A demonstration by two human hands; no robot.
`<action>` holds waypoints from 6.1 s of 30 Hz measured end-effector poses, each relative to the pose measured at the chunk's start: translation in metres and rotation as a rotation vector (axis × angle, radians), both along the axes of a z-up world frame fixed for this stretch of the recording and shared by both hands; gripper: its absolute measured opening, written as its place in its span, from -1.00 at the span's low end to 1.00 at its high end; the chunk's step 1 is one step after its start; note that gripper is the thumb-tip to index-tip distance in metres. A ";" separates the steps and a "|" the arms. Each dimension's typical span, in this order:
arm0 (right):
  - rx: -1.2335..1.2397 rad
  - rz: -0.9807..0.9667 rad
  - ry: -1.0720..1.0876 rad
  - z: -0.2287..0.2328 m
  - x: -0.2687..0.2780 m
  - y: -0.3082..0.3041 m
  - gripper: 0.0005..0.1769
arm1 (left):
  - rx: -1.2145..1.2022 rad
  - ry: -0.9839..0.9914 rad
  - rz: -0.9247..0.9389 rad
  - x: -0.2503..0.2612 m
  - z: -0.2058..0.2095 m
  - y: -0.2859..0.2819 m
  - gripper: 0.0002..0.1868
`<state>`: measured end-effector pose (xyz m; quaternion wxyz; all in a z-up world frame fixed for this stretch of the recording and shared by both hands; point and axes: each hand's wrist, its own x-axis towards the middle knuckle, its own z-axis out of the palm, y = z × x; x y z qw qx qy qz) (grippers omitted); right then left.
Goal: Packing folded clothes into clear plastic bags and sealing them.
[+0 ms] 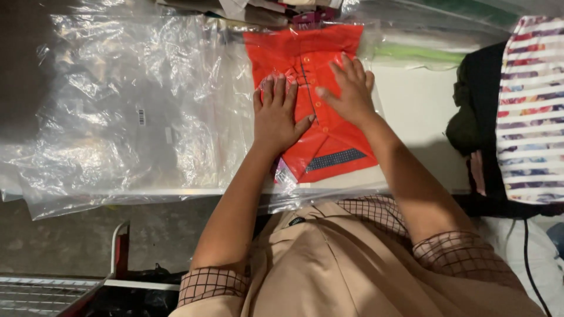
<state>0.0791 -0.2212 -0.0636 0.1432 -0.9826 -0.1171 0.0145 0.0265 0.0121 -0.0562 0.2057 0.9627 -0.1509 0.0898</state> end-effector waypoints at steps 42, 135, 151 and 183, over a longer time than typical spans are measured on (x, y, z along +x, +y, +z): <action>0.497 0.122 -0.023 0.019 -0.175 -0.150 -0.90 | -0.269 0.142 -0.242 -0.132 0.018 -0.148 -0.83; 0.016 0.379 -0.316 0.080 -0.198 -0.081 -0.91 | -0.125 -0.229 -0.247 -0.157 0.039 -0.117 -0.82; 0.084 0.439 -0.335 0.071 -0.202 -0.060 -0.94 | -0.187 -0.235 -0.261 -0.164 0.033 -0.104 -0.75; 0.154 0.459 -0.325 0.061 -0.204 -0.039 -0.95 | -0.121 -0.257 -0.260 -0.173 0.028 -0.083 -0.78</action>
